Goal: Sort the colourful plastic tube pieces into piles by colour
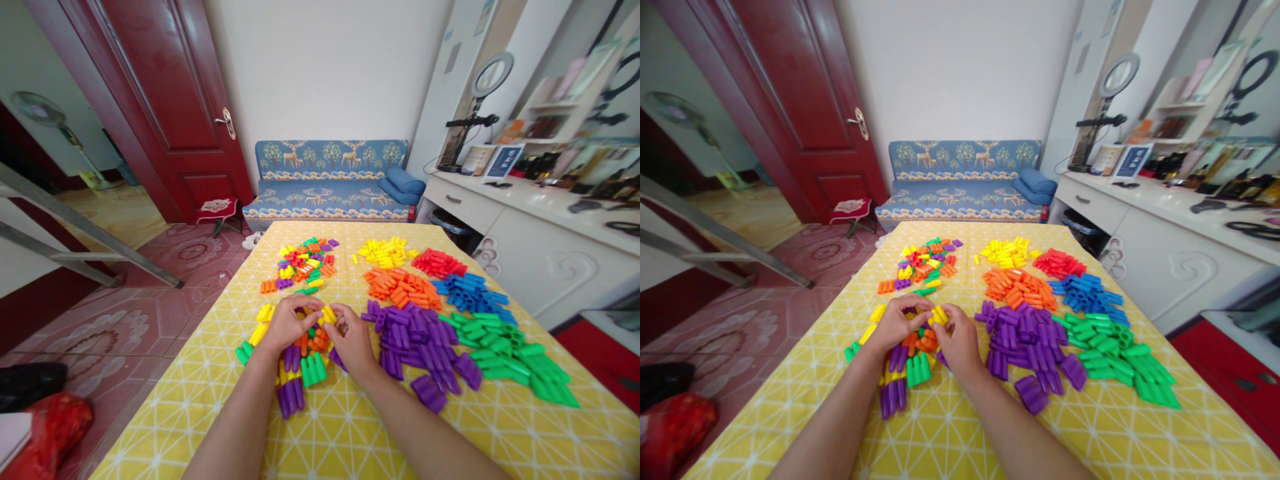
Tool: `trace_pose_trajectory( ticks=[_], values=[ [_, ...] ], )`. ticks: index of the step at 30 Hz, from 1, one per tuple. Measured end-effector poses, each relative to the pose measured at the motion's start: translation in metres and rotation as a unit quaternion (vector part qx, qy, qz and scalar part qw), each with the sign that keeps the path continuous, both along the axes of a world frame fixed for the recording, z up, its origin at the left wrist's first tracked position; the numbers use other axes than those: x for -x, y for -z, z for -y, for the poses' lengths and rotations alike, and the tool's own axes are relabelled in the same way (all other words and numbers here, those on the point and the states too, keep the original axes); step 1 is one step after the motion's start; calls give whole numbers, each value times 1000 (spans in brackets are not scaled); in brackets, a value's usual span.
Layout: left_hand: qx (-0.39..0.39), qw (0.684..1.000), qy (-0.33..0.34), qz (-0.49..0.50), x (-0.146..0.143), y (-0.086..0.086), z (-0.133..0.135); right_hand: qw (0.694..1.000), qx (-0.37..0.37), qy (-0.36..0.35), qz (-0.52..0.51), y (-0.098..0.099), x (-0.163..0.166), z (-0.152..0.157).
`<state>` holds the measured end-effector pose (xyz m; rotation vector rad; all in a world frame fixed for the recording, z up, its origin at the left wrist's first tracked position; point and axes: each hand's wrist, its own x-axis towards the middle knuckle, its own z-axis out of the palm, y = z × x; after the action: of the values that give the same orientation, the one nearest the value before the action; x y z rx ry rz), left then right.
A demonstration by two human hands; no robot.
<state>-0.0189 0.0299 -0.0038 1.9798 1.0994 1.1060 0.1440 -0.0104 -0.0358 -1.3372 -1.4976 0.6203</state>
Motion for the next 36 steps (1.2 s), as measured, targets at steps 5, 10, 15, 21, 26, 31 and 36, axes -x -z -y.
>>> trace_pose_trajectory(
  ticks=[5,10,15,21,26,31,36],
  values=[
    [14,999,-45,-6,0,-3,0,1000,-15,6,12,-7,-1,7],
    [14,999,-46,-4,1,-1,-2,985,-102,-53,129,-26,-15,-13],
    [22,998,-54,-1,2,4,-6,949,-1,11,314,-45,-45,-81],
    [17,998,-67,-8,2,4,-8,922,60,43,380,-49,-64,-119],
    [11,997,-68,-18,2,7,-8,902,75,6,426,-45,-52,-105],
    [6,997,-68,-24,1,7,-8,885,118,-8,450,-41,-43,-111],
    [5,997,-71,-38,1,5,-8,880,160,12,447,-40,-41,-138]
  ],
)
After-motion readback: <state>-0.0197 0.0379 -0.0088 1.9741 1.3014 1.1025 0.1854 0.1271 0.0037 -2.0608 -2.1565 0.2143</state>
